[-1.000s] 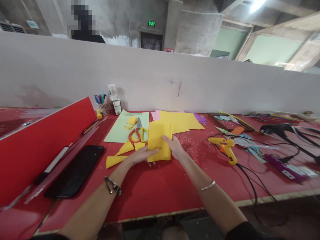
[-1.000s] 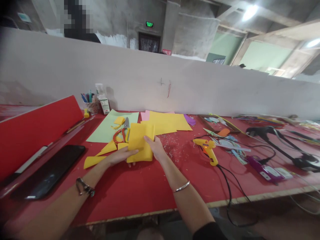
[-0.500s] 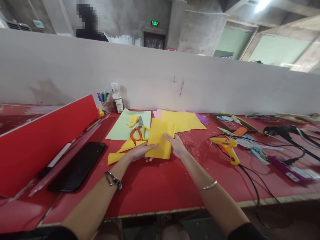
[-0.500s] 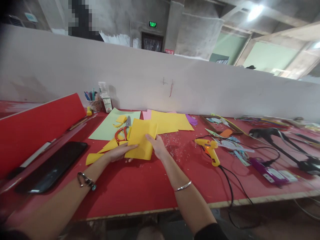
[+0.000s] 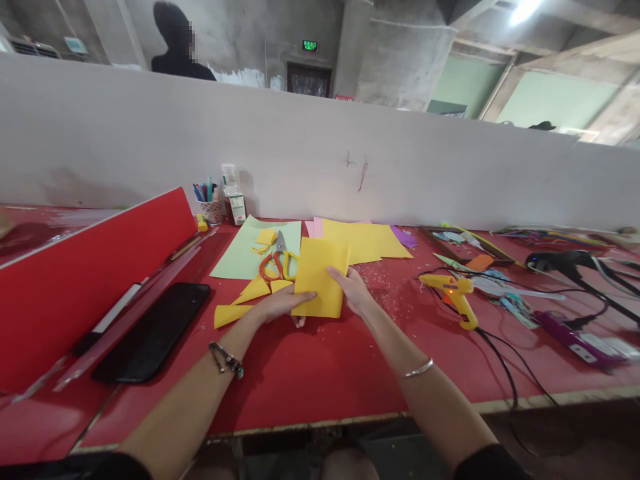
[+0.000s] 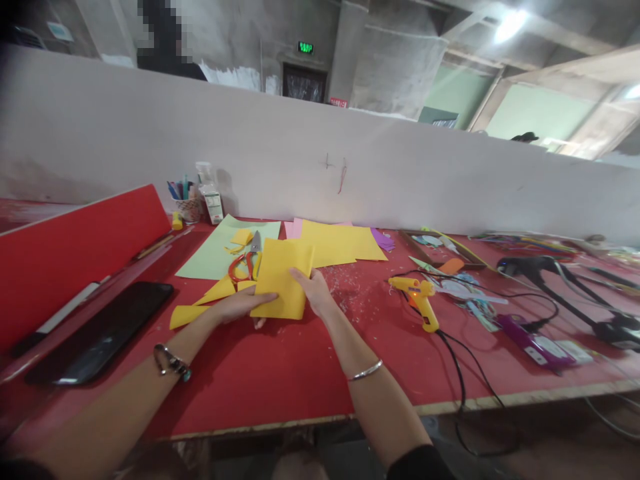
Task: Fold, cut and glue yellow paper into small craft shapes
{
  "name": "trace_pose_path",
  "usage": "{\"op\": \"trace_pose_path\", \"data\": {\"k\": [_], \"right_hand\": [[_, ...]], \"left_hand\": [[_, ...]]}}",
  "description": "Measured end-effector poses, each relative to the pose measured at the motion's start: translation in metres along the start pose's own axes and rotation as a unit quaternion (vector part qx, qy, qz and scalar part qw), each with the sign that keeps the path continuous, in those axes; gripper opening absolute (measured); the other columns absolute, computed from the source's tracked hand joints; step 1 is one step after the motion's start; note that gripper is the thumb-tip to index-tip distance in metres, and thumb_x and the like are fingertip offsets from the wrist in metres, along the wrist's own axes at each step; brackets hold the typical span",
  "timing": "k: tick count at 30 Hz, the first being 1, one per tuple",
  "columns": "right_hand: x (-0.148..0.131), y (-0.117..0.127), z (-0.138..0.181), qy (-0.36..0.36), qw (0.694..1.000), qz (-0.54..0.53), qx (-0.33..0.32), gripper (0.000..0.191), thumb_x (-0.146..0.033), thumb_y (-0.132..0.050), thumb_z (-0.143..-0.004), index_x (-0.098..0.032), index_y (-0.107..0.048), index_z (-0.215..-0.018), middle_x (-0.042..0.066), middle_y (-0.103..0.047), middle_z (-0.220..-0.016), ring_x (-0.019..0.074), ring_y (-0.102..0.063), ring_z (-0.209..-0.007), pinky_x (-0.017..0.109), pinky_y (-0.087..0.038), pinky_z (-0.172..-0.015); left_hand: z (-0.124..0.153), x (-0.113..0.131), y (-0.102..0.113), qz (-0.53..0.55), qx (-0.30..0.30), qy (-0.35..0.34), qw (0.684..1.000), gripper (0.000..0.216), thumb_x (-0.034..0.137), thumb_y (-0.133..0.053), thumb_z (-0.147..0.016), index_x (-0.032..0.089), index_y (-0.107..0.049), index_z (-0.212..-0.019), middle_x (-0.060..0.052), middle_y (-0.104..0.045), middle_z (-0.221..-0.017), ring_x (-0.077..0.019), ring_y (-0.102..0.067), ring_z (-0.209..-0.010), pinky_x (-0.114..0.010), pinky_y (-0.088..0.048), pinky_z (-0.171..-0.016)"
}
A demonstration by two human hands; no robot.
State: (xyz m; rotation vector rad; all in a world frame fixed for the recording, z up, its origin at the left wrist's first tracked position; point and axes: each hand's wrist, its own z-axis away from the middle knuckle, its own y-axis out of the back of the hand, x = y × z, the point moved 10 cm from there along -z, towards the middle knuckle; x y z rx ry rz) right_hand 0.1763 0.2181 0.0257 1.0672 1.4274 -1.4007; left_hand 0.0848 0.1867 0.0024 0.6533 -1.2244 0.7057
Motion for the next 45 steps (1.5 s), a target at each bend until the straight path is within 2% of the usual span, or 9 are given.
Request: {"op": "trace_pose_path", "data": {"k": [8, 16, 24, 34, 38, 45], "right_hand": [[-0.0010, 0.0028, -0.0016, 0.011, 1.000, 0.021, 0.006, 0.033, -0.033, -0.071, -0.046, -0.016, -0.060, -0.072, 0.005, -0.068, -0.075, 0.0223, -0.061, -0.079, 0.034, -0.048, -0.073], [-0.0005, 0.0026, -0.0009, 0.012, 1.000, 0.027, 0.003, 0.034, -0.036, -0.070, -0.047, -0.016, -0.060, -0.074, 0.005, -0.068, -0.079, 0.0211, -0.061, -0.079, 0.033, -0.048, -0.073], [-0.0010, 0.0011, 0.0003, 0.013, 0.999, 0.030, -0.002, 0.037, -0.037, -0.070, -0.046, -0.016, -0.060, -0.075, 0.005, -0.067, -0.080, 0.0207, -0.062, -0.076, 0.033, -0.048, -0.071], [-0.0010, -0.0012, 0.0021, 0.003, 1.000, 0.008, -0.005, 0.039, -0.037, -0.072, -0.043, -0.015, -0.061, -0.074, 0.004, -0.068, -0.078, 0.0187, -0.062, -0.072, 0.029, -0.048, -0.068], [-0.0011, 0.0002, 0.0023, 0.001, 1.000, 0.004, 0.001, 0.037, -0.035, -0.072, -0.042, -0.015, -0.062, -0.072, 0.003, -0.068, -0.075, 0.0178, -0.062, -0.069, 0.028, -0.049, -0.065], [-0.0051, 0.0022, 0.0026, 0.016, 1.000, 0.003, 0.010, 0.033, -0.032, -0.072, -0.043, -0.016, -0.063, -0.071, 0.003, -0.068, -0.074, 0.0177, -0.062, -0.067, 0.028, -0.049, -0.064]], "left_hand": [[0.0021, 0.0016, 0.0028, -0.020, 0.028, 0.008, 0.999, 0.033, 0.045, -0.054, -0.068, 0.015, -0.047, -0.055, 0.004, -0.046, -0.034, -0.0073, -0.040, -0.032, -0.021, -0.032, -0.039], [0.0012, 0.0006, 0.0034, -0.061, 0.037, 0.014, 0.997, 0.037, 0.048, -0.049, -0.070, 0.016, -0.046, -0.050, 0.005, -0.044, -0.032, -0.0071, -0.037, -0.030, -0.021, -0.031, -0.038], [0.0048, 0.0070, -0.0021, -0.079, 0.022, 0.004, 0.997, 0.042, 0.053, -0.050, -0.065, 0.016, -0.046, -0.047, 0.002, -0.048, -0.032, -0.0089, -0.044, -0.033, -0.021, -0.036, -0.041], [0.0000, 0.0029, 0.0012, -0.119, 0.017, -0.012, 0.993, 0.042, 0.054, -0.050, -0.063, 0.016, -0.045, -0.047, 0.005, -0.046, -0.033, -0.0070, -0.040, -0.032, -0.020, -0.034, -0.039], [-0.0028, 0.0019, 0.0007, -0.136, 0.013, -0.018, 0.990, 0.036, 0.050, -0.055, -0.060, 0.016, -0.045, -0.051, 0.007, -0.044, -0.033, -0.0056, -0.037, -0.031, -0.019, -0.031, -0.037], [-0.0009, 0.0001, -0.0027, -0.089, -0.018, -0.012, 0.996, 0.033, 0.045, -0.061, -0.056, 0.016, -0.048, -0.067, 0.007, -0.049, -0.042, -0.0083, -0.044, -0.039, -0.021, -0.036, -0.042]]}}
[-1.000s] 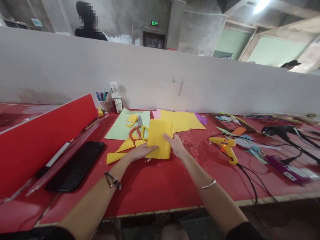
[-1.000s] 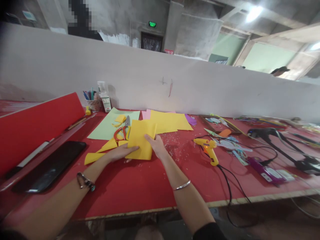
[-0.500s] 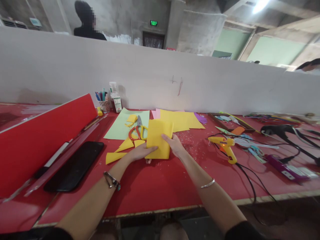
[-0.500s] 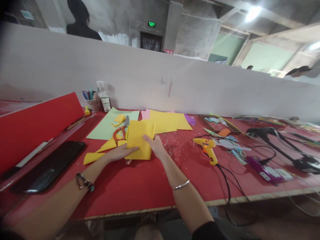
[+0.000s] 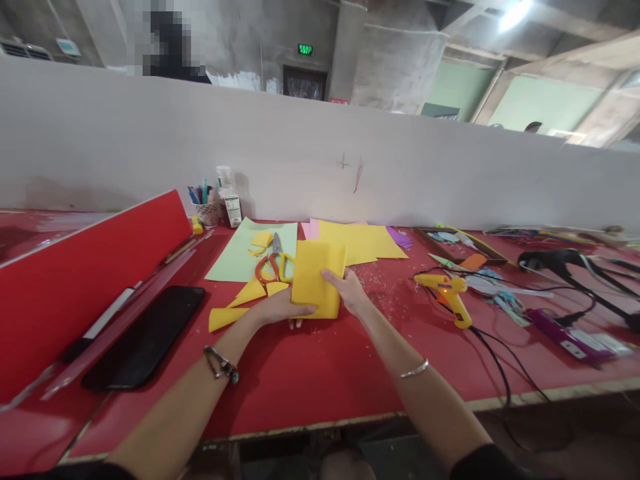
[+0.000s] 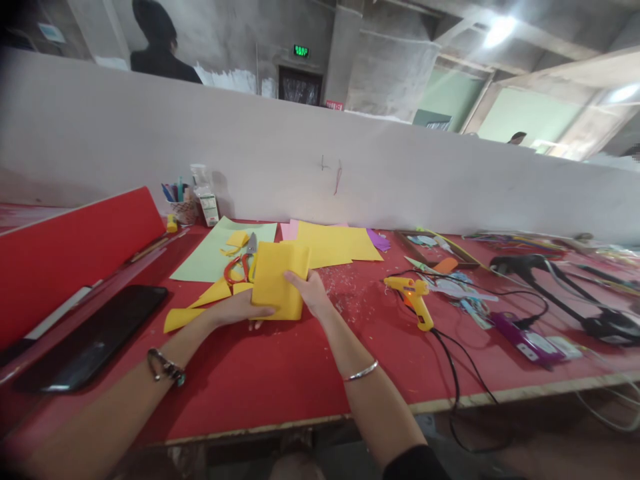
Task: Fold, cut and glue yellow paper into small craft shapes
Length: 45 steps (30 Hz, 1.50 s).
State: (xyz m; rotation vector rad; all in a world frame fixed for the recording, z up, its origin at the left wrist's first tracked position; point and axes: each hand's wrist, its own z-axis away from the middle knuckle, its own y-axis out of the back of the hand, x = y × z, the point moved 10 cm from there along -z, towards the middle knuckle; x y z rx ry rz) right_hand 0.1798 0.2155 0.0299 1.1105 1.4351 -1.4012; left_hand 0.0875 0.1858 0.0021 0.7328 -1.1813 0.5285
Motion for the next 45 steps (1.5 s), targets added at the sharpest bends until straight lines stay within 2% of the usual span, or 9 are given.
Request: {"op": "trace_pose_path", "data": {"k": [6, 8, 12, 15, 18, 23, 32, 45], "right_hand": [[-0.002, 0.004, -0.002, 0.013, 1.000, 0.012, 0.008, 0.033, -0.031, -0.071, -0.043, -0.016, -0.063, -0.071, 0.004, -0.068, -0.078, 0.0192, -0.062, -0.072, 0.030, -0.048, -0.068], [-0.002, 0.004, -0.003, 0.018, 1.000, 0.016, 0.004, 0.032, -0.031, -0.071, -0.044, -0.016, -0.063, -0.071, 0.004, -0.068, -0.079, 0.0194, -0.062, -0.073, 0.031, -0.048, -0.068], [-0.003, 0.002, -0.003, 0.022, 1.000, 0.017, -0.006, 0.031, -0.031, -0.071, -0.045, -0.016, -0.062, -0.071, 0.004, -0.068, -0.079, 0.0192, -0.062, -0.073, 0.030, -0.048, -0.068], [-0.004, 0.001, -0.002, 0.018, 1.000, 0.016, -0.006, 0.031, -0.031, -0.071, -0.044, -0.017, -0.062, -0.071, 0.003, -0.068, -0.077, 0.0185, -0.062, -0.072, 0.030, -0.048, -0.067], [-0.003, 0.002, -0.001, 0.014, 1.000, 0.020, 0.001, 0.030, -0.030, -0.071, -0.044, -0.016, -0.062, -0.069, 0.003, -0.068, -0.075, 0.0185, -0.062, -0.070, 0.030, -0.048, -0.066], [-0.003, 0.002, 0.000, 0.011, 1.000, 0.023, 0.014, 0.029, -0.028, -0.071, -0.042, -0.016, -0.062, -0.067, 0.003, -0.068, -0.071, 0.0172, -0.061, -0.065, 0.028, -0.048, -0.063], [-0.003, -0.003, 0.002, 0.016, 1.000, 0.003, 0.002, 0.030, -0.026, -0.070, -0.043, -0.016, -0.061, -0.071, 0.002, -0.068, -0.073, 0.0158, -0.061, -0.066, 0.028, -0.048, -0.063], [-0.001, -0.004, 0.002, 0.016, 1.000, 0.026, 0.000, 0.030, -0.029, -0.069, -0.046, -0.017, -0.060, -0.073, 0.004, -0.067, -0.078, 0.0187, -0.062, -0.071, 0.030, -0.048, -0.066]], "left_hand": [[-0.001, -0.005, 0.008, -0.013, 0.029, 0.012, 0.999, 0.035, 0.050, -0.054, -0.061, 0.016, -0.044, -0.058, 0.007, -0.041, -0.040, -0.0057, -0.036, -0.037, -0.020, -0.028, -0.039], [-0.002, -0.009, 0.009, 0.010, 0.035, 0.020, 0.999, 0.036, 0.051, -0.055, -0.060, 0.016, -0.044, -0.063, 0.009, -0.037, -0.042, -0.0046, -0.031, -0.038, -0.019, -0.025, -0.039], [-0.002, -0.016, 0.014, 0.050, 0.072, 0.047, 0.995, 0.043, 0.053, -0.057, -0.059, 0.016, -0.048, -0.080, 0.009, -0.039, -0.052, -0.0038, -0.028, -0.041, -0.019, -0.022, -0.041], [-0.002, -0.015, 0.014, 0.059, 0.079, 0.049, 0.994, 0.047, 0.055, -0.057, -0.059, 0.017, -0.048, -0.084, 0.010, -0.037, -0.052, -0.0037, -0.026, -0.041, -0.019, -0.021, -0.040], [-0.002, -0.012, 0.012, 0.052, 0.065, 0.034, 0.996, 0.044, 0.057, -0.054, -0.060, 0.016, -0.049, -0.075, 0.010, -0.037, -0.045, -0.0039, -0.027, -0.036, -0.019, -0.023, -0.038], [-0.002, -0.008, 0.006, -0.002, 0.025, 0.008, 1.000, 0.050, 0.061, -0.037, -0.068, 0.015, -0.047, -0.053, 0.002, -0.046, -0.035, -0.0089, -0.042, -0.035, -0.022, -0.034, -0.042], [-0.002, -0.007, 0.007, -0.016, 0.034, 0.014, 0.999, 0.046, 0.060, -0.041, -0.066, 0.016, -0.045, -0.051, 0.005, -0.044, -0.034, -0.0083, -0.040, -0.033, -0.022, -0.034, -0.040], [0.000, -0.002, 0.006, -0.046, 0.041, 0.005, 0.998, 0.055, 0.065, -0.034, -0.067, 0.016, -0.045, -0.045, 0.002, -0.044, -0.034, -0.0093, -0.041, -0.035, -0.022, -0.033, -0.042]]}}
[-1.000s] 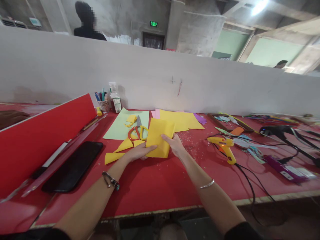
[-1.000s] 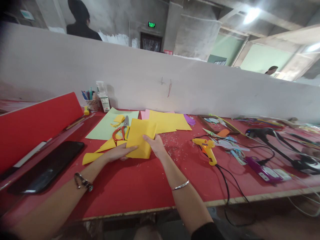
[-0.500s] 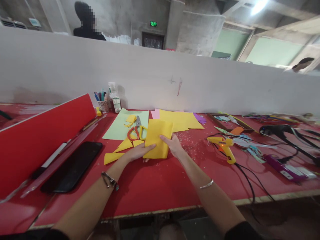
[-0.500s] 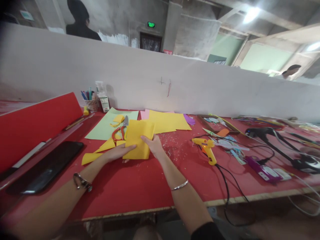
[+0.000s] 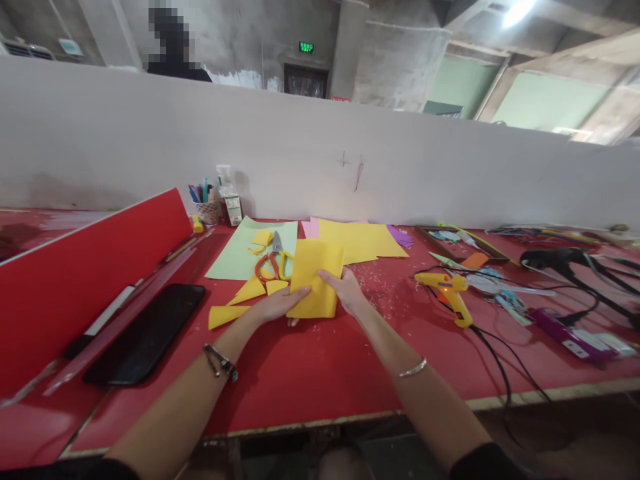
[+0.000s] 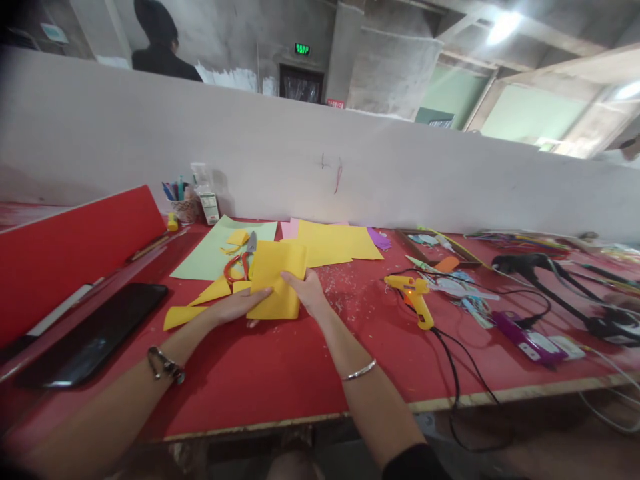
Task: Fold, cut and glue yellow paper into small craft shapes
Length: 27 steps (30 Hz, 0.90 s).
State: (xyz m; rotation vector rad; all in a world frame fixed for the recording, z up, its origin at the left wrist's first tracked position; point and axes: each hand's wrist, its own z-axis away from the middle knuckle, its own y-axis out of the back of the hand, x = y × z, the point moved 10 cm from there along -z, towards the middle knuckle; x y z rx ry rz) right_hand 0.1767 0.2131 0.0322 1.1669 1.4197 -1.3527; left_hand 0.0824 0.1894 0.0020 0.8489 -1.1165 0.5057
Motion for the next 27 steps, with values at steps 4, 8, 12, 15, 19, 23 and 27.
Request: {"op": "trace_pose_path", "data": {"k": [4, 8, 12, 15, 19, 23, 27], "right_hand": [[0.0016, -0.0013, 0.0002, -0.007, 1.000, 0.003, -0.007, 0.030, -0.030, -0.069, -0.046, -0.016, -0.060, -0.072, 0.005, -0.067, -0.078, 0.0187, -0.061, -0.072, 0.030, -0.048, -0.066], [0.0019, -0.0010, 0.0002, -0.010, 1.000, 0.004, -0.007, 0.030, -0.030, -0.069, -0.046, -0.016, -0.061, -0.071, 0.004, -0.067, -0.077, 0.0176, -0.061, -0.069, 0.029, -0.047, -0.065], [0.0032, -0.0001, -0.0003, -0.012, 1.000, 0.006, -0.006, 0.029, -0.030, -0.069, -0.046, -0.015, -0.061, -0.070, 0.004, -0.067, -0.076, 0.0169, -0.061, -0.067, 0.028, -0.047, -0.063], [0.0041, -0.0008, -0.0009, -0.012, 1.000, 0.008, -0.008, 0.029, -0.031, -0.069, -0.046, -0.016, -0.060, -0.070, 0.005, -0.067, -0.076, 0.0177, -0.061, -0.069, 0.028, -0.047, -0.064], [0.0056, -0.0013, -0.0012, -0.014, 1.000, 0.008, -0.010, 0.030, -0.032, -0.069, -0.046, -0.016, -0.061, -0.070, 0.004, -0.067, -0.076, 0.0177, -0.061, -0.068, 0.028, -0.047, -0.063], [0.0071, -0.0014, -0.0012, -0.017, 1.000, 0.005, -0.013, 0.030, -0.032, -0.069, -0.046, -0.016, -0.061, -0.070, 0.004, -0.067, -0.076, 0.0176, -0.061, -0.069, 0.028, -0.047, -0.064], [0.0073, -0.0026, -0.0010, -0.017, 1.000, -0.002, -0.015, 0.032, -0.034, -0.070, -0.045, -0.016, -0.061, -0.070, 0.005, -0.067, -0.076, 0.0186, -0.061, -0.070, 0.029, -0.047, -0.064]], "left_hand": [[0.0017, 0.0012, 0.0001, 0.012, 0.001, 0.004, 1.000, 0.055, 0.064, -0.036, -0.067, 0.015, -0.048, -0.046, 0.001, -0.047, -0.035, -0.0096, -0.044, -0.037, -0.022, -0.035, -0.045], [0.0029, 0.0016, -0.0014, 0.033, -0.004, 0.014, 0.999, 0.057, 0.068, -0.038, -0.062, 0.014, -0.050, -0.048, -0.001, -0.052, -0.037, -0.0102, -0.047, -0.038, -0.022, -0.037, -0.045], [0.0027, -0.0010, -0.0015, 0.068, -0.001, 0.026, 0.997, 0.059, 0.072, -0.043, -0.054, 0.013, -0.051, -0.053, -0.001, -0.055, -0.039, -0.0116, -0.051, -0.039, -0.023, -0.039, -0.046], [0.0019, -0.0035, -0.0035, 0.088, -0.009, 0.036, 0.995, 0.061, 0.073, -0.046, -0.050, 0.013, -0.052, -0.058, -0.003, -0.057, -0.041, -0.0133, -0.053, -0.041, -0.024, -0.042, -0.046], [0.0009, -0.0048, -0.0042, 0.099, -0.013, 0.038, 0.994, 0.062, 0.072, -0.048, -0.049, 0.012, -0.053, -0.062, -0.003, -0.058, -0.041, -0.0145, -0.055, -0.042, -0.025, -0.041, -0.046], [0.0003, -0.0056, -0.0043, 0.098, -0.016, 0.037, 0.994, 0.061, 0.071, -0.049, -0.050, 0.012, -0.054, -0.065, -0.003, -0.058, -0.042, -0.0144, -0.054, -0.041, -0.025, -0.041, -0.046], [0.0004, -0.0052, -0.0049, 0.100, -0.018, 0.036, 0.994, 0.057, 0.068, -0.050, -0.054, 0.012, -0.054, -0.066, -0.003, -0.058, -0.042, -0.0136, -0.054, -0.041, -0.025, -0.041, -0.046]]}}
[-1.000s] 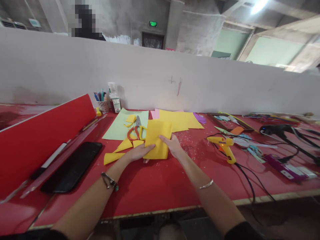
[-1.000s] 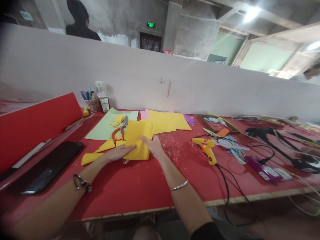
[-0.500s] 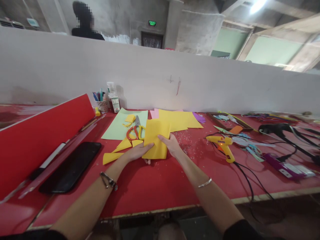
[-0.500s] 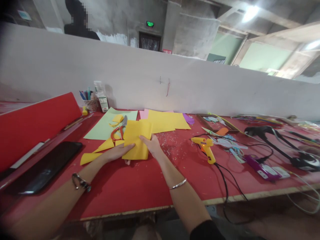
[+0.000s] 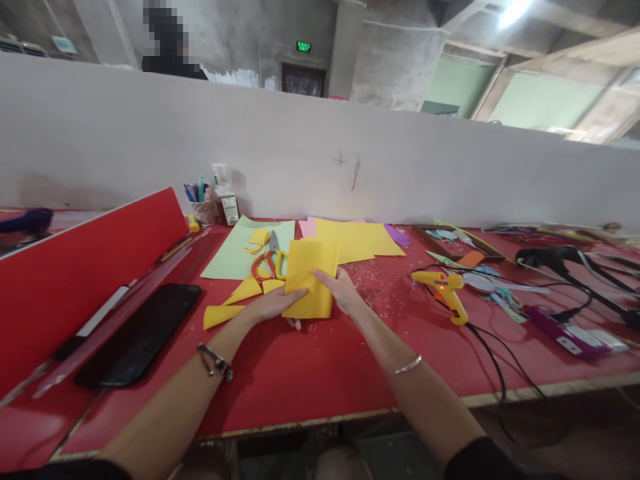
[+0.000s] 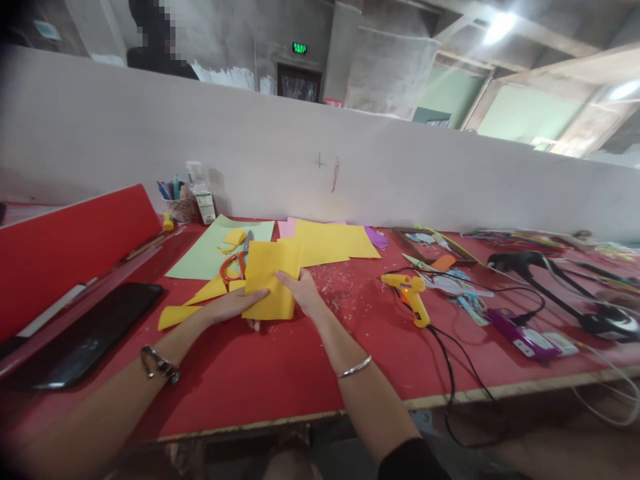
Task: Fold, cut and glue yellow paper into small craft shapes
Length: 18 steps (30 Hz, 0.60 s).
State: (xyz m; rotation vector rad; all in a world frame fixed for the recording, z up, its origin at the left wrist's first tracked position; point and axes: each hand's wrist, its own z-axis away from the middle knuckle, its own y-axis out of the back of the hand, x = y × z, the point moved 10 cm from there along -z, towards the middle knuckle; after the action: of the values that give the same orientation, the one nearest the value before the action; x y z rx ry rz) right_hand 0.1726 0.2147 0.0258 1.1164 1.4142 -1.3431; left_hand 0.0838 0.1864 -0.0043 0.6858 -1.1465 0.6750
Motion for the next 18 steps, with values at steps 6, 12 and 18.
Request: {"op": "trace_pose_path", "data": {"k": [6, 12, 18], "right_hand": [[0.0008, -0.0022, 0.0012, -0.007, 1.000, -0.024, -0.003, 0.033, -0.034, -0.071, -0.044, -0.017, -0.060, -0.070, 0.004, -0.068, -0.076, 0.0181, -0.062, -0.070, 0.028, -0.048, -0.065], [0.0003, -0.0037, 0.0011, -0.005, 1.000, -0.025, -0.009, 0.036, -0.036, -0.071, -0.043, -0.017, -0.060, -0.071, 0.005, -0.068, -0.076, 0.0198, -0.062, -0.073, 0.030, -0.048, -0.067], [-0.0015, -0.0029, 0.0003, 0.006, 1.000, -0.025, -0.016, 0.038, -0.037, -0.072, -0.043, -0.016, -0.061, -0.073, 0.005, -0.068, -0.078, 0.0200, -0.062, -0.074, 0.030, -0.048, -0.068]], "left_hand": [[0.0005, 0.0019, 0.0004, -0.026, 0.001, -0.008, 1.000, 0.052, 0.064, -0.052, -0.056, 0.012, -0.052, -0.057, -0.001, -0.055, -0.039, -0.0114, -0.051, -0.039, -0.022, -0.039, -0.045], [0.0008, 0.0029, -0.0013, -0.048, -0.016, -0.017, 0.999, 0.048, 0.061, -0.053, -0.057, 0.013, -0.052, -0.056, 0.000, -0.055, -0.041, -0.0113, -0.051, -0.042, -0.022, -0.039, -0.046], [0.0001, 0.0047, -0.0007, -0.069, -0.024, -0.042, 0.996, 0.043, 0.058, -0.053, -0.058, 0.016, -0.046, -0.054, 0.005, -0.046, -0.038, -0.0080, -0.042, -0.038, -0.021, -0.032, -0.043]]}}
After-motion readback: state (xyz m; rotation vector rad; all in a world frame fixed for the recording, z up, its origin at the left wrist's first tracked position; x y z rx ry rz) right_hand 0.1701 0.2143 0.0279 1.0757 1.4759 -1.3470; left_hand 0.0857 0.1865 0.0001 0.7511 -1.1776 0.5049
